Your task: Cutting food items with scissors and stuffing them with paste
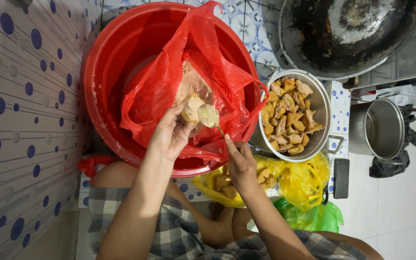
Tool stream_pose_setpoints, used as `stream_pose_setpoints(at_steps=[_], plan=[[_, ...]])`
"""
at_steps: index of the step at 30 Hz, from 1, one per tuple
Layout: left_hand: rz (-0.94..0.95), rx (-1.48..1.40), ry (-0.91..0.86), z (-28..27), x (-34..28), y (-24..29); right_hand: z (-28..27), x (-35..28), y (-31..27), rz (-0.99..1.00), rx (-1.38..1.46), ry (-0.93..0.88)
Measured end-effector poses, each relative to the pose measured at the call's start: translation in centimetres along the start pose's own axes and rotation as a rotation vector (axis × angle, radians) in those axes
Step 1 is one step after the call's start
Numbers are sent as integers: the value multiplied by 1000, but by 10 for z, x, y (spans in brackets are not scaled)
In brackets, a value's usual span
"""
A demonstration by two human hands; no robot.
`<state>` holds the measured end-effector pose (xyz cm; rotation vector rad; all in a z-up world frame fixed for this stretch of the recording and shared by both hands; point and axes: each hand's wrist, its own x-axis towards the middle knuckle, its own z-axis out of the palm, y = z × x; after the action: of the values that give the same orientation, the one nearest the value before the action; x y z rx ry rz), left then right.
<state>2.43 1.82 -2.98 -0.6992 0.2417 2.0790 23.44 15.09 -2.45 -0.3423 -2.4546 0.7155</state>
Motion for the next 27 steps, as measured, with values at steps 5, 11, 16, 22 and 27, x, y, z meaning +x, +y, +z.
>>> stream_pose_setpoints(at_steps=[5,11,16,22,27], plan=[[148,48,-75,17,-11,15,-20,-1,0,142,80,36],[260,289,-154,27,-17,8,-68,55,-53,504,484,35],[294,407,-227,22,-11,0,-94,86,-76,529,416,-97],[277,559,-323,20,-14,-7,-106,106,-90,587,300,-257],[287,568,-293,14,-11,-11,-123,118,-100,656,141,-410]])
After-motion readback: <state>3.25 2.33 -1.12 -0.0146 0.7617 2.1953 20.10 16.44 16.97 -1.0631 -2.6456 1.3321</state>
